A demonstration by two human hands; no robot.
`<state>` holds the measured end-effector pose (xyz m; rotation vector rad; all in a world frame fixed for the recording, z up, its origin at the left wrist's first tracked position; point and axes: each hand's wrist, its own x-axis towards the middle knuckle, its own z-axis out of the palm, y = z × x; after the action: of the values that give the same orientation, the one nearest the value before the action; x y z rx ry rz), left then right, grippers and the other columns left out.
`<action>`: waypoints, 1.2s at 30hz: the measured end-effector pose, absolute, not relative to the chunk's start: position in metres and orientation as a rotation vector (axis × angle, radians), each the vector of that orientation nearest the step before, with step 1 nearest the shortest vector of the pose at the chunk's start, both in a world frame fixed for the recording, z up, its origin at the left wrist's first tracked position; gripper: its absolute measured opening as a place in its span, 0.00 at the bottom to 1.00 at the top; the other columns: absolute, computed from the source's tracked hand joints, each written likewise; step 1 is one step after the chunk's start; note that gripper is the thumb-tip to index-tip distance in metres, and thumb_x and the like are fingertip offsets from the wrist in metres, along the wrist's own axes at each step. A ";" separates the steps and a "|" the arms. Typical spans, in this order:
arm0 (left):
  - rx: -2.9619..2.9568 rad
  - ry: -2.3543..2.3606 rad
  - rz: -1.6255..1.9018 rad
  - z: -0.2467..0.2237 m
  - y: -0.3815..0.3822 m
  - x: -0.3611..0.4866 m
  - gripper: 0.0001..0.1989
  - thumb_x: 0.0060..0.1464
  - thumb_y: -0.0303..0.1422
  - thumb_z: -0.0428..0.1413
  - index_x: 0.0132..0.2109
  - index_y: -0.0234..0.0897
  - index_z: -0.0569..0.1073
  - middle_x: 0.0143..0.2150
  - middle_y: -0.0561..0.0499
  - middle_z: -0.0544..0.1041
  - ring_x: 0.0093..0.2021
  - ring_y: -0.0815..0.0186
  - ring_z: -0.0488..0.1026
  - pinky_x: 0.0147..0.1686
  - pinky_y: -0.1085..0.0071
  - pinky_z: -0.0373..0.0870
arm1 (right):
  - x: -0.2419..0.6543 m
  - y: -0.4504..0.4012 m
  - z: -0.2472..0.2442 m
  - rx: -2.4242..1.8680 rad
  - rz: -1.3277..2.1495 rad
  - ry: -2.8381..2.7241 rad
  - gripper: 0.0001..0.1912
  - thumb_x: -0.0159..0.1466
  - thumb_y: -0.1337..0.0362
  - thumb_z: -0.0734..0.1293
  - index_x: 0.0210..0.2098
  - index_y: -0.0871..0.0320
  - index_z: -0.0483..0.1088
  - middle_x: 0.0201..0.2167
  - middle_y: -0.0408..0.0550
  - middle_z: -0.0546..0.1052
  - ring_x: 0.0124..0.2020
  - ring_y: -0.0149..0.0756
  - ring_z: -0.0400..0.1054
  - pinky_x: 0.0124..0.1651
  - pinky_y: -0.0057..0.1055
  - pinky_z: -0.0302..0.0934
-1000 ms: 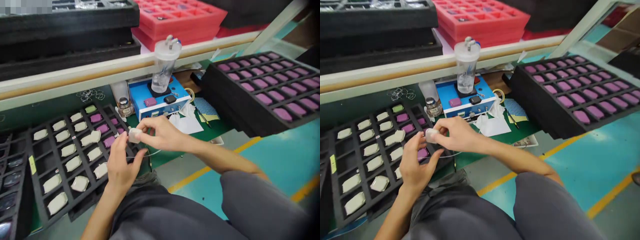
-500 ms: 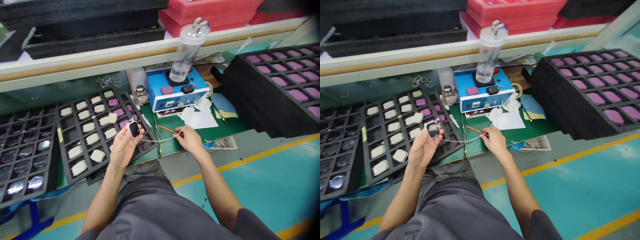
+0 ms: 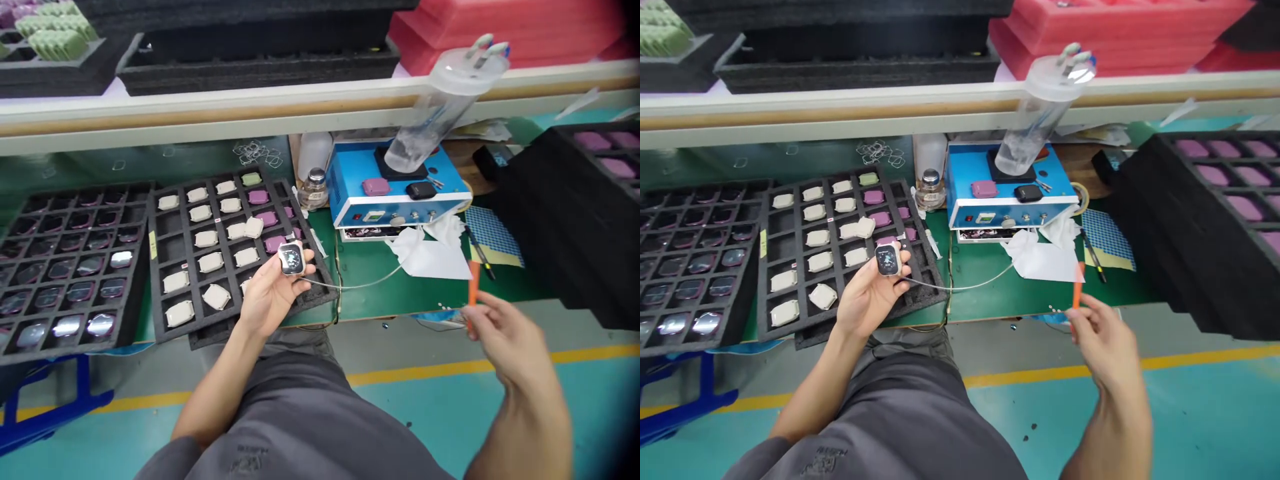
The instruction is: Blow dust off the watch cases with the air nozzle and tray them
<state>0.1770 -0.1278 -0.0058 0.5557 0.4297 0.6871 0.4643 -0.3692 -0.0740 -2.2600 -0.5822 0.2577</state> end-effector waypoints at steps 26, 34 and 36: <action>0.487 0.398 0.580 0.005 -0.151 0.178 0.13 0.65 0.32 0.58 0.51 0.31 0.80 0.46 0.40 0.83 0.39 0.65 0.79 0.36 0.73 0.74 | 0.312 -0.213 0.000 -0.977 0.612 -0.827 0.05 0.70 0.58 0.69 0.42 0.52 0.71 0.41 0.47 0.85 0.45 0.41 0.82 0.46 0.39 0.80; 0.481 0.404 0.575 0.005 -0.154 0.184 0.12 0.65 0.32 0.58 0.51 0.31 0.80 0.44 0.41 0.83 0.39 0.65 0.80 0.36 0.74 0.74 | 0.317 -0.216 -0.003 -0.993 0.578 -0.822 0.06 0.70 0.58 0.69 0.42 0.52 0.71 0.41 0.46 0.85 0.46 0.41 0.82 0.48 0.41 0.78; 0.480 0.395 0.589 0.005 -0.155 0.185 0.11 0.65 0.31 0.58 0.50 0.31 0.81 0.44 0.41 0.83 0.40 0.65 0.80 0.36 0.75 0.74 | 0.316 -0.215 -0.005 -0.981 0.566 -0.821 0.06 0.70 0.58 0.69 0.42 0.52 0.71 0.40 0.46 0.85 0.46 0.41 0.82 0.49 0.42 0.78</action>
<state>0.1848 -0.1552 0.0054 0.4803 0.3951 0.5887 0.3157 -0.2152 -0.0051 -0.9809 -0.8214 0.5656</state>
